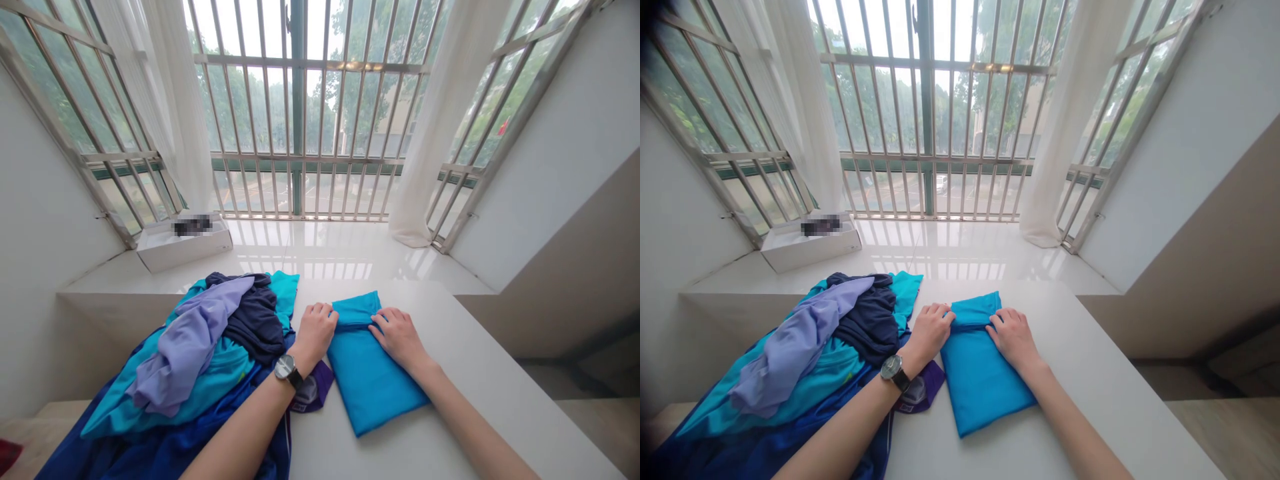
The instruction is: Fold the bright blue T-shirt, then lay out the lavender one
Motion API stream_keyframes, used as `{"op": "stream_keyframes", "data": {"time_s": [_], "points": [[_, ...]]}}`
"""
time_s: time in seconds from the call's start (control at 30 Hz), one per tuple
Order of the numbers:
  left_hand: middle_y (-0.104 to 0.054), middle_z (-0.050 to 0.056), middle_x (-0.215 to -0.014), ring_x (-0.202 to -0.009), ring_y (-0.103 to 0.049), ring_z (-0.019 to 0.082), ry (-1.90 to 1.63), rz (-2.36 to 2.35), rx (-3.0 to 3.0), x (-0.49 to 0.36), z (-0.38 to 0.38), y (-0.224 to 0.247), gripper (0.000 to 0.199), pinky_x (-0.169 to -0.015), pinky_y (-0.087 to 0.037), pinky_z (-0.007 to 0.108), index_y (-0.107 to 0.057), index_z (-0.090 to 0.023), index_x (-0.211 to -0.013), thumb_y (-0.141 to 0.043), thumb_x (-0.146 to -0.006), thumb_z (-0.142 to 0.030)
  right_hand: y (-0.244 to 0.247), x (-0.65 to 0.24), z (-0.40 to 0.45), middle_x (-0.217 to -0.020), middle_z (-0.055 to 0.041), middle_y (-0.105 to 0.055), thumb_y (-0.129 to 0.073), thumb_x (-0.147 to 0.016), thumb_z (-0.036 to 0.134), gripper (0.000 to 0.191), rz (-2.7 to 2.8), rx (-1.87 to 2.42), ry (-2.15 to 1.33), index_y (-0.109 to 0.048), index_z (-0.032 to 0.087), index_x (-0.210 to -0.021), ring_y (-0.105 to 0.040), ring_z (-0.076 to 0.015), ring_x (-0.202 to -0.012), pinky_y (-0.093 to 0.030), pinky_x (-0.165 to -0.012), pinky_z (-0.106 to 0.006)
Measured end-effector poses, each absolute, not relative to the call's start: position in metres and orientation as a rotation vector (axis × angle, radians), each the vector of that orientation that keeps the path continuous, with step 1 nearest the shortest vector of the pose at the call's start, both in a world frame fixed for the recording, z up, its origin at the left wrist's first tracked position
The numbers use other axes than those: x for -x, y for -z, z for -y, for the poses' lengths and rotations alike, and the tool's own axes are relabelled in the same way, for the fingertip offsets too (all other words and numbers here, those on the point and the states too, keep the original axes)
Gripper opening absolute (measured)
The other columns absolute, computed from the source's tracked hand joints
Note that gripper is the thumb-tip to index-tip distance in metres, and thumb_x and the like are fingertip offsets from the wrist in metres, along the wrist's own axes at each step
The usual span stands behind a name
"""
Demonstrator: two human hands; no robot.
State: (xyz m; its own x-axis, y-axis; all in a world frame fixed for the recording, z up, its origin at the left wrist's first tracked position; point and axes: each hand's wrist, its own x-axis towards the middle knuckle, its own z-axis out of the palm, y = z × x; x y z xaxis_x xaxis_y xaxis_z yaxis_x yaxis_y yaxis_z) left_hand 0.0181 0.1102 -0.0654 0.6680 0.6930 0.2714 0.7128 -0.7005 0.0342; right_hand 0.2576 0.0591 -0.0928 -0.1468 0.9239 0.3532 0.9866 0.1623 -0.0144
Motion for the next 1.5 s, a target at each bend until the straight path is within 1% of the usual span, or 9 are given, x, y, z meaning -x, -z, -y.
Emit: {"op": "stream_keyframes", "data": {"time_s": [0.17,0.33,0.5,0.83,0.93,1.07,1.13,1.33,1.5], "points": [[-0.066,0.011,-0.107,-0.104,-0.058,0.027,0.384,1.325,2.739,-0.006,-0.121,0.066,0.022,-0.086,-0.046,0.041,-0.065,-0.017,-0.101,-0.046,-0.093,-0.012,0.089,-0.250,-0.068,-0.103,-0.0124,-0.066,-0.053,-0.093,0.033,0.021,2.101,1.870,0.235,-0.066,0.017,-0.095,-0.058,-0.0273,-0.100,-0.043,-0.088,-0.040],[-0.066,0.007,-0.097,-0.090,-0.063,0.022,0.343,1.467,2.789,-0.001,-0.121,0.064,0.019,-0.077,-0.047,0.032,-0.064,-0.020,-0.101,-0.047,-0.093,-0.015,0.093,-0.258,-0.067,-0.109,-0.0114,-0.065,-0.051,-0.094,0.029,0.019,2.097,1.755,0.197,-0.066,0.018,-0.100,-0.058,-0.0261,-0.101,-0.044,-0.088,-0.038],[-0.065,0.006,-0.093,-0.092,-0.064,0.022,0.305,1.295,2.852,-0.002,-0.121,0.063,0.018,-0.079,-0.048,0.032,-0.065,-0.020,-0.096,-0.050,-0.091,-0.014,0.094,-0.262,-0.067,-0.108,-0.0094,-0.067,-0.047,-0.094,0.020,0.022,2.095,1.723,0.242,-0.068,0.021,-0.100,-0.059,-0.0242,-0.099,-0.044,-0.087,-0.036],[-0.063,0.008,-0.097,-0.094,-0.062,0.023,0.190,1.167,2.904,-0.002,-0.118,0.059,0.022,-0.081,-0.048,0.033,-0.066,-0.019,-0.099,-0.048,-0.090,-0.010,0.086,-0.267,-0.063,-0.099,-0.0046,-0.068,-0.043,-0.096,0.023,0.025,2.054,1.924,0.033,-0.068,0.024,-0.098,-0.065,-0.0191,-0.090,-0.047,-0.076,-0.028],[-0.063,0.009,-0.103,-0.100,-0.058,0.026,0.277,1.028,2.968,-0.004,-0.109,0.052,0.015,-0.087,-0.045,0.038,-0.066,-0.019,-0.101,-0.054,-0.093,-0.024,0.086,-0.269,-0.061,-0.101,-0.0040,-0.068,-0.041,-0.096,0.025,0.027,2.056,1.927,0.012,-0.067,0.024,-0.101,-0.065,-0.0186,-0.091,-0.047,-0.076,-0.028],[-0.060,0.005,-0.112,-0.100,-0.055,0.025,0.332,0.663,3.323,-0.011,-0.088,0.048,0.058,-0.088,-0.043,0.036,-0.061,-0.026,-0.113,-0.073,-0.071,-0.064,0.088,-0.271,-0.061,-0.101,-0.0044,-0.068,-0.040,-0.097,0.025,0.028,2.061,1.919,0.015,-0.067,0.024,-0.102,-0.065,-0.0191,-0.093,-0.048,-0.077,-0.028],[-0.059,0.005,-0.110,-0.099,-0.055,0.024,0.284,0.541,3.416,-0.016,-0.077,0.049,0.067,-0.087,-0.042,0.034,-0.061,-0.026,-0.109,-0.077,-0.061,-0.070,0.089,-0.271,-0.062,-0.102,-0.0044,-0.068,-0.040,-0.097,0.025,0.028,2.062,1.914,0.017,-0.068,0.023,-0.102,-0.065,-0.0194,-0.094,-0.048,-0.078,-0.029],[-0.059,0.002,-0.091,-0.086,-0.055,0.021,0.076,0.538,3.361,-0.020,-0.066,0.049,0.037,-0.074,-0.041,0.031,-0.060,-0.024,-0.088,-0.076,-0.069,-0.051,0.089,-0.272,-0.060,-0.102,-0.0052,-0.069,-0.040,-0.096,0.028,0.029,2.026,1.886,-0.007,-0.068,0.023,-0.102,-0.065,-0.0197,-0.092,-0.049,-0.078,-0.031],[-0.062,0.002,-0.091,-0.086,-0.058,0.021,0.177,0.724,3.235,-0.012,-0.083,0.050,0.019,-0.076,-0.042,0.031,-0.060,-0.023,-0.092,-0.067,-0.076,-0.032,0.074,-0.268,-0.053,-0.100,-0.0058,-0.070,-0.044,-0.094,0.039,0.029,1.888,1.677,-0.267,-0.068,0.022,-0.094,-0.065,-0.0204,-0.090,-0.050,-0.081,-0.033]]}}
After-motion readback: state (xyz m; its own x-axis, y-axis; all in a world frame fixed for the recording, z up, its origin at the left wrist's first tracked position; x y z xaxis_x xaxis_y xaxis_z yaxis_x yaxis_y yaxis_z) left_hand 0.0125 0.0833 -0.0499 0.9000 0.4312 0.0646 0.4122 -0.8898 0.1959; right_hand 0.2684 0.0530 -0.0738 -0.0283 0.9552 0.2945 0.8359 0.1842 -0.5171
